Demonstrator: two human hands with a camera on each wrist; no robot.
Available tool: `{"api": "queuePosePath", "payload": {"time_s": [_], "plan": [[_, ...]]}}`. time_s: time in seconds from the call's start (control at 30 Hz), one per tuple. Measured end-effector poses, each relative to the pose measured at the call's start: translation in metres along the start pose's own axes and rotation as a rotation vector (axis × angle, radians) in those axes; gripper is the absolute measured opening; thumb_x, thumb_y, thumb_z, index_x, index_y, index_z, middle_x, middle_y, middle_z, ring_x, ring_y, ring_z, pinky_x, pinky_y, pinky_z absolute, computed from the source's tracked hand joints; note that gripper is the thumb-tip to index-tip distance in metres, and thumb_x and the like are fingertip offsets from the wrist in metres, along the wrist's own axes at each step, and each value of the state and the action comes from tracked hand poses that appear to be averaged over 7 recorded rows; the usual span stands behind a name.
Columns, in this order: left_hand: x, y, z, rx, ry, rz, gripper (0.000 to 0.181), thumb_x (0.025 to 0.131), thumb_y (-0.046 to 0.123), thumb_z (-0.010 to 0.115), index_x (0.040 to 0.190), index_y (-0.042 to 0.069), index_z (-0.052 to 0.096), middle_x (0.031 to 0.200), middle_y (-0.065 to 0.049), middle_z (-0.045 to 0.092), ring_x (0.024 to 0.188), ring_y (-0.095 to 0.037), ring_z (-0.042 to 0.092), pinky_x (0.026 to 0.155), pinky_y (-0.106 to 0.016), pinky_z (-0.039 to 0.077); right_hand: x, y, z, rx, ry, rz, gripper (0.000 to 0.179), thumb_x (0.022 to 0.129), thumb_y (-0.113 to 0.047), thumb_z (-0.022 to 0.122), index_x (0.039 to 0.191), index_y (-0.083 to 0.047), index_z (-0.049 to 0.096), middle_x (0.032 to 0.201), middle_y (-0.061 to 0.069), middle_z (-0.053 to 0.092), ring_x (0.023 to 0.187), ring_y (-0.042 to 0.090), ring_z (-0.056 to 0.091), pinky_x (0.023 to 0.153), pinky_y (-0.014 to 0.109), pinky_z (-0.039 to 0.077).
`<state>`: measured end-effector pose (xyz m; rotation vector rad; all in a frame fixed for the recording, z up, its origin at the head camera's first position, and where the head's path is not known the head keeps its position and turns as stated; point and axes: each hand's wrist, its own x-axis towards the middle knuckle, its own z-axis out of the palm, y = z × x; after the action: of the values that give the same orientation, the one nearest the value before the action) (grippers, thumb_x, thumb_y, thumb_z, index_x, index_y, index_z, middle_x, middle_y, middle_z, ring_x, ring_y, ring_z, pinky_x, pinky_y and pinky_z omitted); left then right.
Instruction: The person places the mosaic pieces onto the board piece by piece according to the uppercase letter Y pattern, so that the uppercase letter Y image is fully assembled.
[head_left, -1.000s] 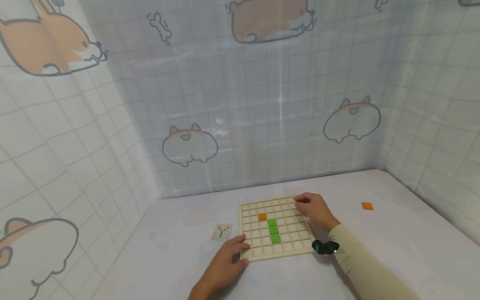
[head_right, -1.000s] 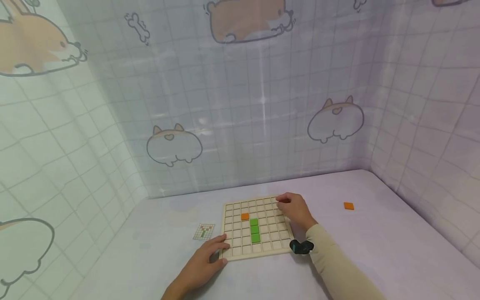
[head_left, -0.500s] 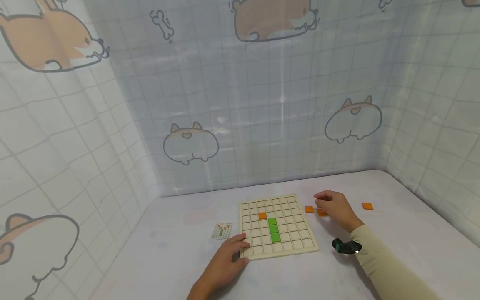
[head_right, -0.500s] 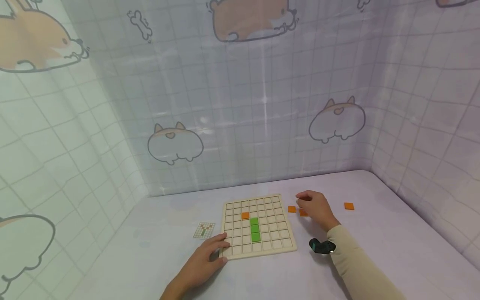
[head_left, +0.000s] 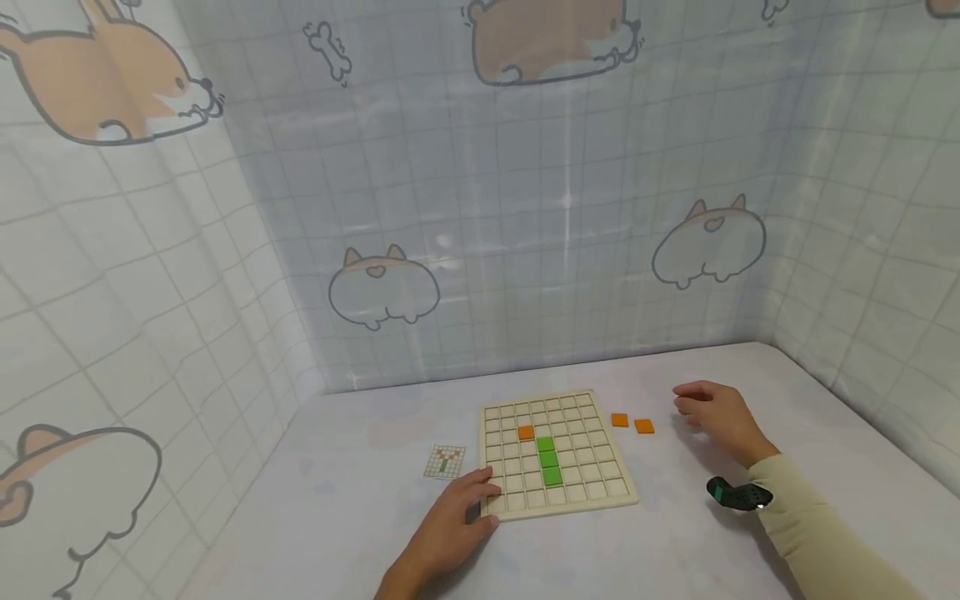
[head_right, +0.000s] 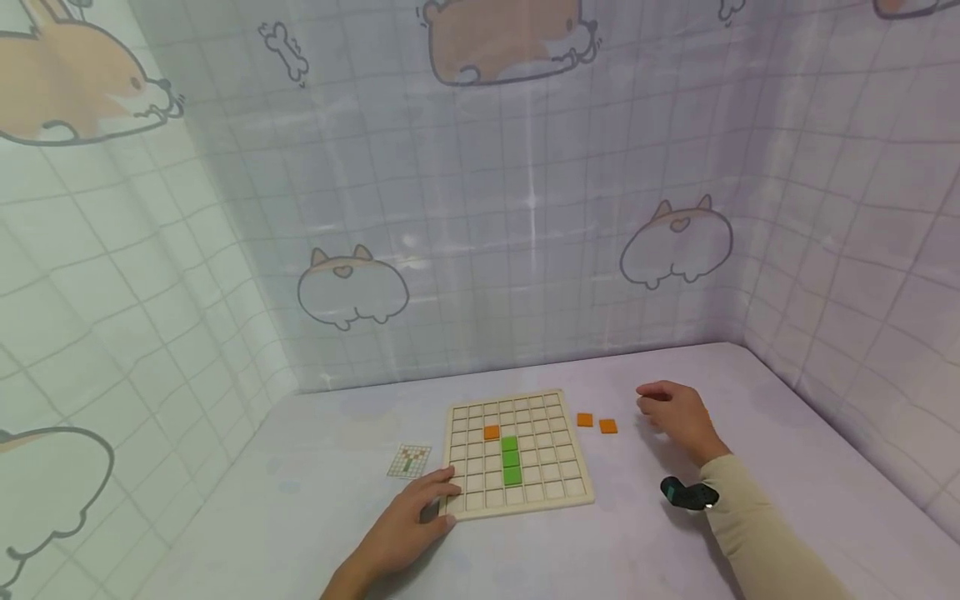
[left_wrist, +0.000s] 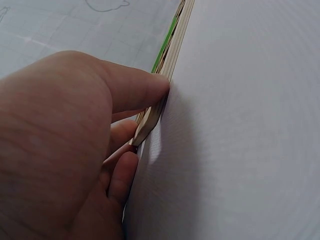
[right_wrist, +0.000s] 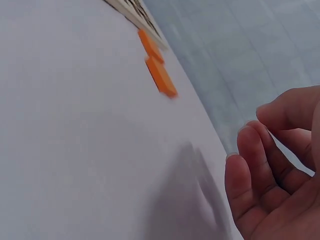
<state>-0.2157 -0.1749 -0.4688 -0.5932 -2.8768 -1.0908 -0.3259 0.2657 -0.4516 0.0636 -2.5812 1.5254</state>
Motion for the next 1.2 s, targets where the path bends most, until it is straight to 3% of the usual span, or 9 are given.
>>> {"api": "queuePosePath", "payload": {"time_s": [0.2,0.43,0.57,0.8,1.07,1.2], "plan": [[-0.001,0.000,0.000,0.002,0.001,-0.009,0.035,0.093,0.025,0.069,0.127,0.018,0.066,0.154,0.000,0.044,0.144,-0.031,0.035,0.116,-0.057,0.027,-0.005,0.010,-0.024,-0.030,0.016,-0.001,0.047,0.102,-0.031,0.057,0.134,0.004,0.057,0.132,0.025,0.058,0.099,0.028,0.066,0.075,0.026,0.057],[0.001,0.001,-0.001,0.018,0.002,0.015,0.035,0.093,0.024,0.068,0.126,0.016,0.066,0.153,-0.002,0.045,0.143,-0.033,0.036,0.115,-0.058,0.028,-0.009,0.026,-0.051,-0.041,0.070,-0.012,0.051,0.102,-0.034,0.058,0.132,0.006,0.057,0.120,0.022,0.065,0.087,0.015,0.068,0.070,0.021,0.056],[0.000,-0.001,0.000,0.009,-0.004,-0.010,0.035,0.093,0.025,0.068,0.126,0.017,0.066,0.153,-0.001,0.045,0.144,-0.032,0.035,0.116,-0.058,0.027,-0.011,0.038,-0.060,-0.071,0.105,-0.003,0.052,0.103,-0.035,0.055,0.132,0.007,0.057,0.120,0.024,0.064,0.084,0.010,0.066,0.067,0.018,0.053],[0.000,-0.004,0.003,-0.002,0.006,-0.011,0.034,0.092,0.024,0.069,0.125,0.018,0.067,0.153,0.000,0.046,0.143,-0.031,0.036,0.115,-0.057,0.028,-0.009,0.055,-0.066,-0.113,0.177,0.039,0.048,0.103,-0.032,0.053,0.129,0.008,0.058,0.118,0.027,0.063,0.083,0.015,0.063,0.063,0.016,0.052],[0.000,-0.004,0.003,0.007,0.010,0.005,0.034,0.092,0.024,0.069,0.126,0.018,0.067,0.153,0.000,0.045,0.143,-0.031,0.036,0.115,-0.057,0.028,-0.013,0.058,-0.072,-0.193,0.088,0.015,0.046,0.102,-0.029,0.054,0.130,0.007,0.059,0.124,0.030,0.060,0.102,0.034,0.060,0.069,0.023,0.050],[-0.002,-0.002,0.001,0.003,0.012,0.022,0.034,0.092,0.023,0.069,0.126,0.017,0.067,0.153,-0.002,0.046,0.143,-0.033,0.036,0.115,-0.058,0.028,-0.014,0.055,-0.073,-0.222,0.012,0.020,0.050,0.102,-0.031,0.056,0.132,0.008,0.057,0.132,0.034,0.054,0.114,0.045,0.051,0.083,0.042,0.051]]}}
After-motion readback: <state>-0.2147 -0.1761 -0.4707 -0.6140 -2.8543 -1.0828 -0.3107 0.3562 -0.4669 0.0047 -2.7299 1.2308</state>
